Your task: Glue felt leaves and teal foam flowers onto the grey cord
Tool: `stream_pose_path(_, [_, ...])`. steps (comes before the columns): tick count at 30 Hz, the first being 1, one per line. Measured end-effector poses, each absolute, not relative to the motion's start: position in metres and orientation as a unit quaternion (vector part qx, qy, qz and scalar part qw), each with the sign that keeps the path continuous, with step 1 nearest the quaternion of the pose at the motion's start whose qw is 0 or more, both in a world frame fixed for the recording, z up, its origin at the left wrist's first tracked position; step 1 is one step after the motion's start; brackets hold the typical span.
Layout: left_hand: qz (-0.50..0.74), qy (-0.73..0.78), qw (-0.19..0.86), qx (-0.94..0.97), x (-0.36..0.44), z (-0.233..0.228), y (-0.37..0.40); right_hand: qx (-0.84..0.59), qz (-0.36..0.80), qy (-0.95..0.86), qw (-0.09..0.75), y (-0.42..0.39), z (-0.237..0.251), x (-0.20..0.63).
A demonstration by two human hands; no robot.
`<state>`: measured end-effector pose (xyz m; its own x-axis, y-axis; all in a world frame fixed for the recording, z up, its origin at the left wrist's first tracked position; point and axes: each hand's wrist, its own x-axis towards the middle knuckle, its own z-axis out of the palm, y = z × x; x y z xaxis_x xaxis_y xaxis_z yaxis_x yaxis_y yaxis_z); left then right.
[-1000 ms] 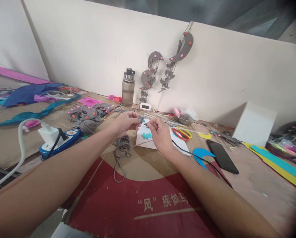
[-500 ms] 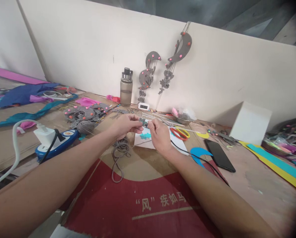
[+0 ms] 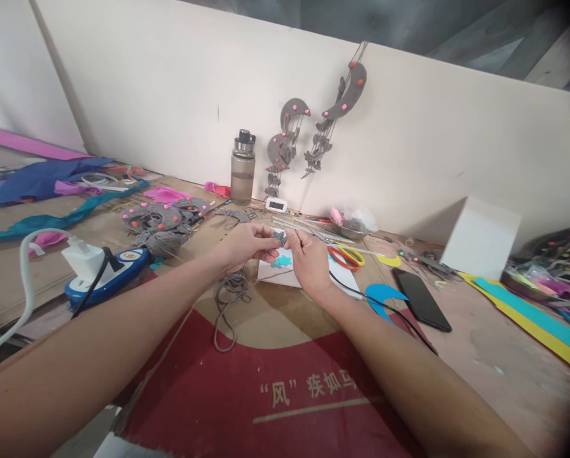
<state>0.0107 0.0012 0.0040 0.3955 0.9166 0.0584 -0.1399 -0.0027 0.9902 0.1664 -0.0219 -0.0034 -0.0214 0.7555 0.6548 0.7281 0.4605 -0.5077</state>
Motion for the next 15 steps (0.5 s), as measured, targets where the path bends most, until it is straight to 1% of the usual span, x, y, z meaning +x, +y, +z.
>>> stream_pose_path(8, [0.373,0.359,0.605,0.605,0.0113,0.0010,0.0018,-0.517,-0.027,-0.727,0.451,-0.0195,-0.0060,0.1667])
stream_pose_path(15, [0.397,0.365,0.588,0.603,0.0130,0.0058,-0.0030,-0.513,-0.024,-0.732,0.448,-0.0192,-0.0077,0.1660])
